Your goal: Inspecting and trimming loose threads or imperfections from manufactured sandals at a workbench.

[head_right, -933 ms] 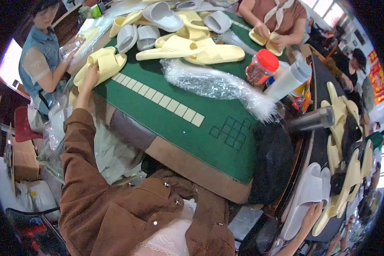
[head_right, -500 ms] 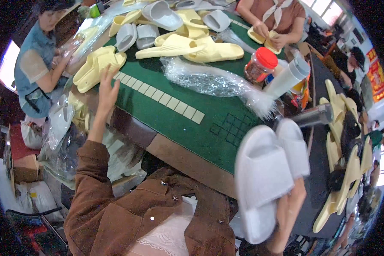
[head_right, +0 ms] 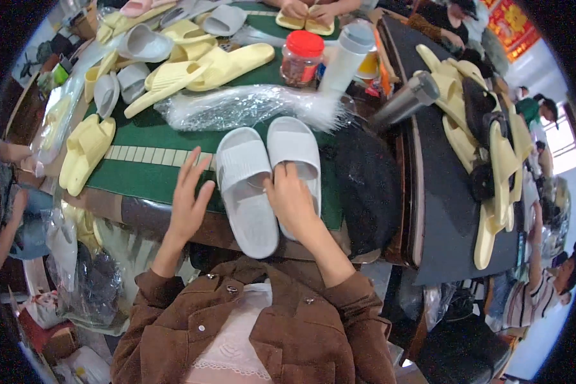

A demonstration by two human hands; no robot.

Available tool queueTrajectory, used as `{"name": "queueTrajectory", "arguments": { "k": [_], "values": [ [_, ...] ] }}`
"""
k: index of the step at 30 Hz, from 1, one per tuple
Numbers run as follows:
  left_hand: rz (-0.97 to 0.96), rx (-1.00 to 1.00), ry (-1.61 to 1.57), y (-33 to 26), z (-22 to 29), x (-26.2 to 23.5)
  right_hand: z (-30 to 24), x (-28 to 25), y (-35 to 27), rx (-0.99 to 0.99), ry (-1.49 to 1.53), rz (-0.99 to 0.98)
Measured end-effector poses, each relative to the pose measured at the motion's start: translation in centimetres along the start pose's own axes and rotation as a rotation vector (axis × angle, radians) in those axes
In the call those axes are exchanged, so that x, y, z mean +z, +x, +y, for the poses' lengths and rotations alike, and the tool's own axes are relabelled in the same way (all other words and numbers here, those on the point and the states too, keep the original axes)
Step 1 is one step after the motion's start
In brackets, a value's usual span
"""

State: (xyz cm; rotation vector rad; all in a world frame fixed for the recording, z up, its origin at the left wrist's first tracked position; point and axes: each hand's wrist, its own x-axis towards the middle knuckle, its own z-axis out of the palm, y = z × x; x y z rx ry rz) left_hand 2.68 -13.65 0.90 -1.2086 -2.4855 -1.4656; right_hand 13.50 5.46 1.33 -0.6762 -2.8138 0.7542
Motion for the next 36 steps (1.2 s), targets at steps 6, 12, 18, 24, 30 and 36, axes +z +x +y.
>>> {"name": "queueTrajectory", "arguments": {
  "k": [6,12,18,24,30,36],
  "values": [
    [-0.112,0.175,0.038,1.6,1.3,3.7,3.4,-3.7,-0.4,-0.133,0.424,-0.236],
    [-0.083,0.401,0.251,5.5,2.6,4.4,2.6,-11.5,-2.4,0.022,0.607,-0.161],
    [-0.177,0.352,0.393,5.8,1.9,7.5,-1.8,-17.1,-1.9,-0.244,0.906,0.025],
    [-0.169,0.407,0.301,5.4,2.5,8.1,-3.8,-21.4,0.6,-1.028,1.725,0.200],
    [-0.184,0.380,0.256,5.1,2.4,7.6,-1.1,-12.2,6.5,-0.424,1.810,0.505],
    [-0.161,0.378,0.147,5.4,2.4,8.1,6.7,-1.0,10.1,0.226,1.740,0.424]
  ]
}}
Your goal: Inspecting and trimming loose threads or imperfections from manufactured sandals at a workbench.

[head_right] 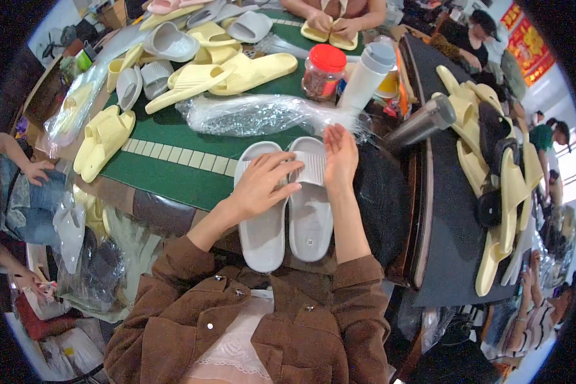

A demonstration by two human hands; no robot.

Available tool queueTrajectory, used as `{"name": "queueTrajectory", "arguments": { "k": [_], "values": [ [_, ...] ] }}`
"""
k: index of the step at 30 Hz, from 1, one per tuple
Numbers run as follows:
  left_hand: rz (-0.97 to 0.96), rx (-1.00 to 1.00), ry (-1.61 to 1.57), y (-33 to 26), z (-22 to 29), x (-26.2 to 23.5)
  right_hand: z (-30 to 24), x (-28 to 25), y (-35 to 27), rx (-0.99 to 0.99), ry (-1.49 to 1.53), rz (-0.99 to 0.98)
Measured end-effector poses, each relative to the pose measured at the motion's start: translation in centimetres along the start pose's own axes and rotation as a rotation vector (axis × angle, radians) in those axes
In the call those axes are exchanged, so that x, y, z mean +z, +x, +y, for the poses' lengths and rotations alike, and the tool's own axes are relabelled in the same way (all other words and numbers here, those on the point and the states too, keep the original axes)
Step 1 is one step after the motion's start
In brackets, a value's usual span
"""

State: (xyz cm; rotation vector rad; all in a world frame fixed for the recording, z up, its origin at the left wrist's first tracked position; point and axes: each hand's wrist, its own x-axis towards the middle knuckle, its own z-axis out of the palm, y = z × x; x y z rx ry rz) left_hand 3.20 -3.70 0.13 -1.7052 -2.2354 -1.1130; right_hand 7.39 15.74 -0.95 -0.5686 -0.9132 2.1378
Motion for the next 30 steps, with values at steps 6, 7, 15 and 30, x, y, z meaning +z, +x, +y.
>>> {"name": "queueTrajectory", "arguments": {
  "k": [6,7,15,30],
  "values": [
    [0.001,-0.090,-0.206,2.7,-0.4,-0.7,0.1,-1.1,0.8,0.050,-0.132,-0.018],
    [0.014,-0.089,-0.192,3.3,-0.6,-0.7,0.1,-1.7,1.3,0.098,-0.101,-0.015],
    [-0.176,-0.208,0.000,7.5,-2.2,1.1,0.5,-2.9,1.3,0.059,-0.220,-0.060],
    [0.169,-0.167,0.002,7.2,-4.7,6.3,-0.1,-2.0,1.9,0.109,-0.262,-0.127]
  ]
}}
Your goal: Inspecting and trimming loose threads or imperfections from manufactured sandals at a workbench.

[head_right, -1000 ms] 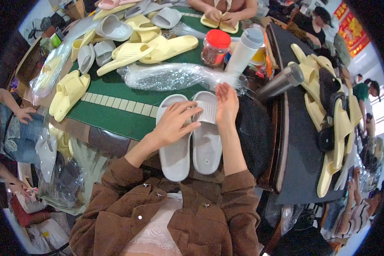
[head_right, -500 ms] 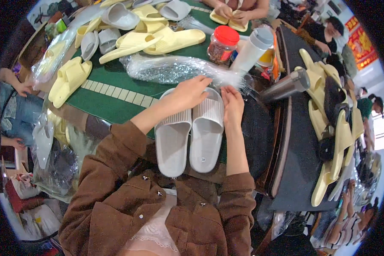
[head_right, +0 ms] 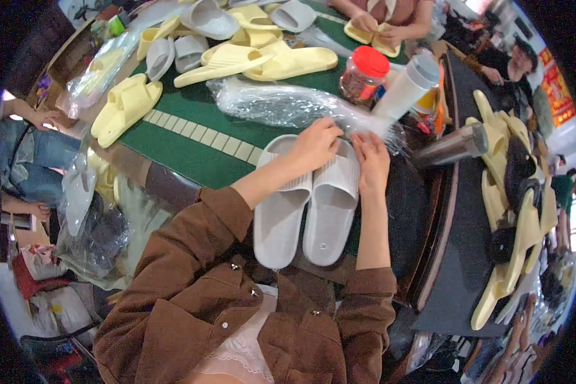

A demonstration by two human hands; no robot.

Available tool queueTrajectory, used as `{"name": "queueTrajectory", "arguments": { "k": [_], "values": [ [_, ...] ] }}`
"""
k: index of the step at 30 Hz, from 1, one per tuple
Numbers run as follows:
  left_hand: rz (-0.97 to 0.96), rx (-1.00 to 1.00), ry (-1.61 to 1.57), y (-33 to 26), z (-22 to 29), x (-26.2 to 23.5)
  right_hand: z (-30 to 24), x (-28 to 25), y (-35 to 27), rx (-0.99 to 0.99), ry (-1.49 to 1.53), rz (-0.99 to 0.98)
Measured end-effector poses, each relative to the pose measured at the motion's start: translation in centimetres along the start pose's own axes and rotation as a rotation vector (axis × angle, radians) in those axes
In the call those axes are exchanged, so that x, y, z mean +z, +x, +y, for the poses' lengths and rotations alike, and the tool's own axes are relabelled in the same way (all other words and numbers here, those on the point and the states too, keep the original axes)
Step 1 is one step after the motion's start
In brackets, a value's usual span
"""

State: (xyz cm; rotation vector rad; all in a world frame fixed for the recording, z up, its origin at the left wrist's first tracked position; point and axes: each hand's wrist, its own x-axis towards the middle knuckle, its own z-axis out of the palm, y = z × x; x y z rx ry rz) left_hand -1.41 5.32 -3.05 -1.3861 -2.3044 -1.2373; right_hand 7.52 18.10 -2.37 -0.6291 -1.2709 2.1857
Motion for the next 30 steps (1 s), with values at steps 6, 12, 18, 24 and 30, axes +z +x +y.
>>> {"name": "queueTrajectory", "arguments": {
  "k": [6,12,18,24,30],
  "values": [
    [0.146,0.073,0.023,0.0,0.2,-1.0,0.7,0.7,0.6,-0.116,0.000,-0.013],
    [0.182,0.079,0.016,0.2,1.0,-1.1,0.3,-0.1,0.4,-0.263,0.023,0.056],
    [0.213,0.016,0.062,0.2,0.7,-1.2,-0.8,1.5,-1.7,-0.185,0.039,0.065],
    [0.217,0.044,0.084,0.7,0.5,-2.4,-3.6,2.3,-5.8,-0.267,0.093,-0.033],
    [0.142,0.219,0.102,-0.6,1.2,-7.0,-6.8,0.1,-9.4,-0.415,0.100,-0.038]
  ]
}}
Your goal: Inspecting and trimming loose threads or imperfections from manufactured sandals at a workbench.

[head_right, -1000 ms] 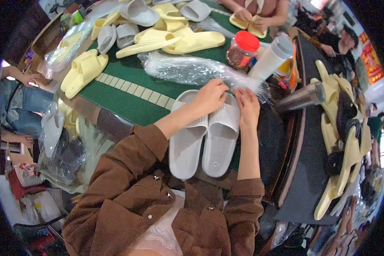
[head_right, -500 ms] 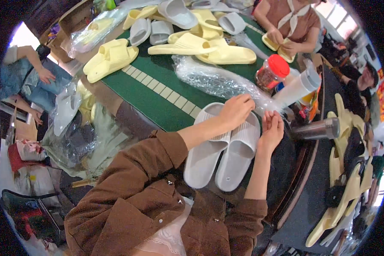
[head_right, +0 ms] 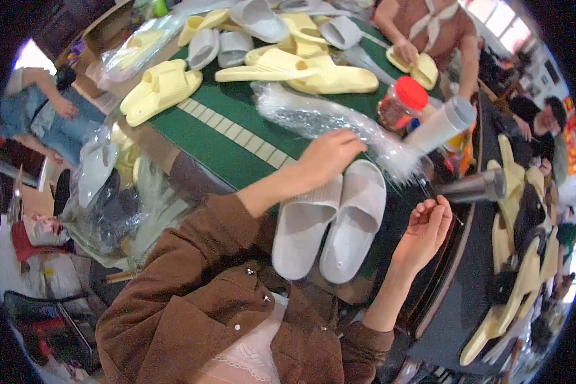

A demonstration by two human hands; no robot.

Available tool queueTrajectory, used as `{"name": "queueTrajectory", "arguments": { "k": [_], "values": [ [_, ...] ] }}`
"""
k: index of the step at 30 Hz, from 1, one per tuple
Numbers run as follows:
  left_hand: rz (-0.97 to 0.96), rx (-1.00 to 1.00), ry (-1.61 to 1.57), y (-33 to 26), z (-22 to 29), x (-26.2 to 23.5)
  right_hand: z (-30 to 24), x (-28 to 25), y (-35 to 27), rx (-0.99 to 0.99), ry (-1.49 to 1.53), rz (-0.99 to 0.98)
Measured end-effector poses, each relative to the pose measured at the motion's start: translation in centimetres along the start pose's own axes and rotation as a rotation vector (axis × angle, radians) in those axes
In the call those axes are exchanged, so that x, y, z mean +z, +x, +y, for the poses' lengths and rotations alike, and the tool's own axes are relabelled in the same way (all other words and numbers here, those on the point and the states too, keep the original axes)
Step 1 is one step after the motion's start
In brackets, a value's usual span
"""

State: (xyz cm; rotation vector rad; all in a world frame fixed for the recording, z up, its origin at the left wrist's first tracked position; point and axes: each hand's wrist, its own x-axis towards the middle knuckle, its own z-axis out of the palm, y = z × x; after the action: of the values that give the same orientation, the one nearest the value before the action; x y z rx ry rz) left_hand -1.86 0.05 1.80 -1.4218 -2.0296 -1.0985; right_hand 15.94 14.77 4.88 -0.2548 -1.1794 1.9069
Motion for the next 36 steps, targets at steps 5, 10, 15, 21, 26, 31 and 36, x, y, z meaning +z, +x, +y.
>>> {"name": "queueTrajectory", "arguments": {
  "k": [5,10,15,21,26,31,36],
  "values": [
    [-0.073,0.209,-0.051,-3.2,3.0,-5.5,-1.7,-1.6,-1.1,0.005,-0.147,0.022],
    [-0.246,0.299,-0.139,-8.0,7.6,-9.0,-3.7,-0.4,-3.4,0.027,-0.409,-0.019],
    [-0.351,0.281,-0.200,-11.9,10.1,-9.7,-4.0,-0.4,-5.7,0.360,-0.611,-0.367],
    [-0.472,0.239,-0.320,-14.0,11.2,-8.8,-2.7,-0.5,-6.9,0.418,-0.959,-0.571],
    [-0.486,0.175,-0.304,-15.2,11.3,-8.5,-1.3,-0.5,-7.6,0.298,-1.064,-0.484],
    [-0.481,0.188,-0.352,-15.7,12.0,-8.4,-0.8,-0.8,-7.4,0.303,-1.051,-0.448],
    [-0.431,0.123,-0.166,-14.9,11.4,-8.9,-0.5,-0.6,-7.4,0.307,-1.006,-0.426]
  ]
}}
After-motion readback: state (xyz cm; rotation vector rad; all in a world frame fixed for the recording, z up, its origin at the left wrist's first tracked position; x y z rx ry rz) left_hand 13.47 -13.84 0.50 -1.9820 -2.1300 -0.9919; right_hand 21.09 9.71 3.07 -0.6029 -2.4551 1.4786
